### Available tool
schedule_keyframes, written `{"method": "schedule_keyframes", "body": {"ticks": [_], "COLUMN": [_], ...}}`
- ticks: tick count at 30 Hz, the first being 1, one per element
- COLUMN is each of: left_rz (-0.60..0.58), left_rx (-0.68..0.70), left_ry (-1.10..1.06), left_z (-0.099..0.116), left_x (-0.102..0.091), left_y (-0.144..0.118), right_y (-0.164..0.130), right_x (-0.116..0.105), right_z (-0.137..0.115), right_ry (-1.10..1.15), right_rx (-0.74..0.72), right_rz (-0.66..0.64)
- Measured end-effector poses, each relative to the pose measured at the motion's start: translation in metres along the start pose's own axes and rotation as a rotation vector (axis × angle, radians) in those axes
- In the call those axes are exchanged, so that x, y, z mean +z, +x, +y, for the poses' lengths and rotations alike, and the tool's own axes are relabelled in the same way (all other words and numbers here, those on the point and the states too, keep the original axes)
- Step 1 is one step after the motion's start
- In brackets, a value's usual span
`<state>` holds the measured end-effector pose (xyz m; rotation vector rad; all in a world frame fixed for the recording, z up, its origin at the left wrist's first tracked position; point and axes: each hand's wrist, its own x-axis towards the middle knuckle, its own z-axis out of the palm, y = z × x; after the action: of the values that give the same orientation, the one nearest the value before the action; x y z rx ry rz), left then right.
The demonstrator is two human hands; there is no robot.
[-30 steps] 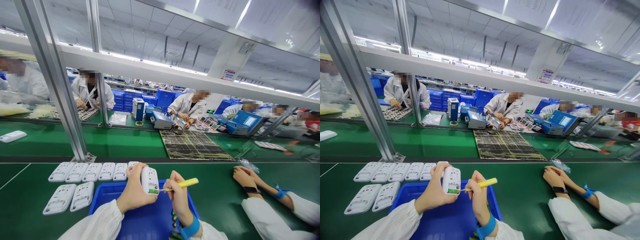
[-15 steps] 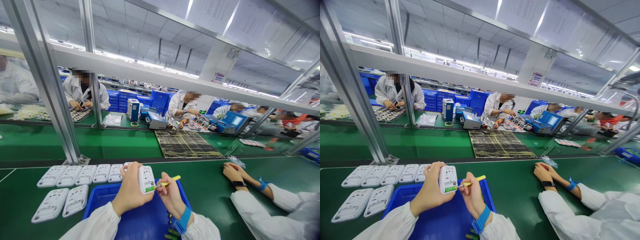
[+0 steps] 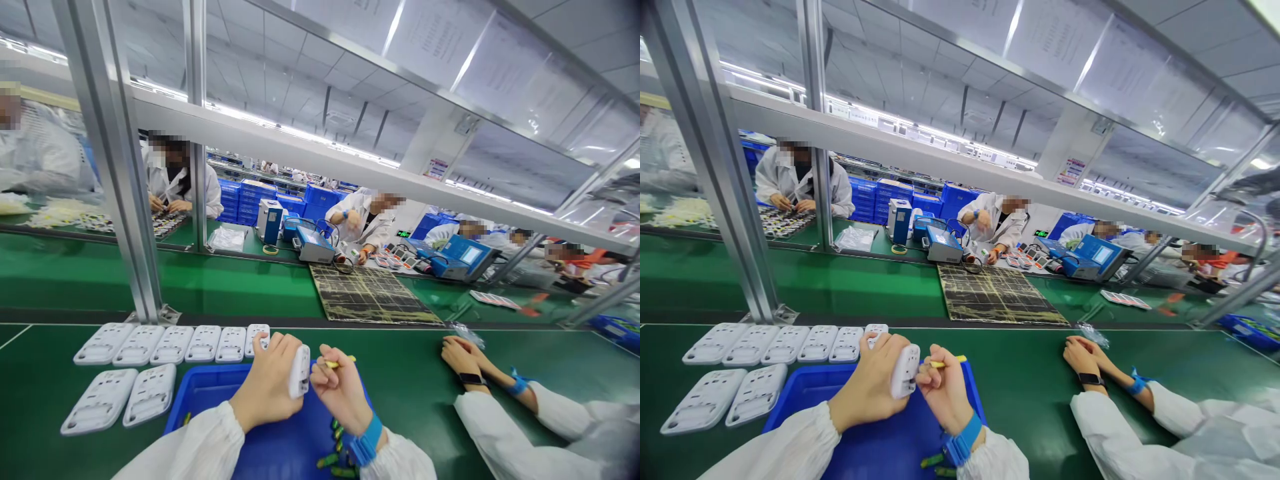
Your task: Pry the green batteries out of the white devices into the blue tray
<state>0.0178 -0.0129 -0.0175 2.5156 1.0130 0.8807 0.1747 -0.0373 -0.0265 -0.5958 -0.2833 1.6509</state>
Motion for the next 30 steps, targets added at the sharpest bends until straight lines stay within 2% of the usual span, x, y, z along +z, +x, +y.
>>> {"method": "schedule_keyframes", "body": {"ticks": [3, 6, 9, 11, 14, 17, 19, 21, 24, 26, 30], "left_rz": [0.101, 0.170, 0.180, 0.178, 0.172, 0.148, 0.156, 0.194, 0.223, 0.181, 0.016], "left_rx": [-0.127, -0.217, -0.203, -0.159, -0.054, 0.025, 0.031, 0.013, -0.051, -0.134, -0.347], "left_ry": [-0.101, -0.132, -0.096, -0.062, 0.002, 0.045, 0.063, 0.082, 0.105, 0.109, 0.104], "left_z": [0.001, 0.001, 0.000, -0.002, -0.006, -0.011, -0.015, -0.019, -0.024, -0.028, -0.035], "left_x": [-0.005, -0.005, -0.002, 0.002, 0.007, 0.012, 0.014, 0.016, 0.015, 0.014, 0.012], "left_y": [0.003, 0.006, 0.005, 0.003, 0.001, -0.001, -0.001, -0.001, 0.000, 0.000, -0.001], "right_y": [0.005, 0.010, 0.010, 0.006, -0.001, -0.003, 0.002, 0.013, 0.036, 0.052, 0.075], "right_x": [-0.004, -0.008, -0.010, -0.008, -0.004, -0.001, -0.001, 0.001, 0.006, 0.010, 0.005], "right_z": [-0.005, -0.006, -0.004, 0.000, 0.011, 0.023, 0.026, 0.022, -0.001, -0.021, -0.047], "right_ry": [-0.159, -0.475, -0.787, -0.910, -0.980, -0.975, -0.943, -0.925, -0.924, -0.898, -0.865], "right_rx": [-0.245, -0.484, -0.576, -0.578, -0.533, -0.513, -0.527, -0.569, -0.594, -0.506, -0.376], "right_rz": [0.103, 0.204, 0.210, 0.116, -0.034, -0.035, -0.007, 0.025, 0.139, 0.240, 0.258]}}
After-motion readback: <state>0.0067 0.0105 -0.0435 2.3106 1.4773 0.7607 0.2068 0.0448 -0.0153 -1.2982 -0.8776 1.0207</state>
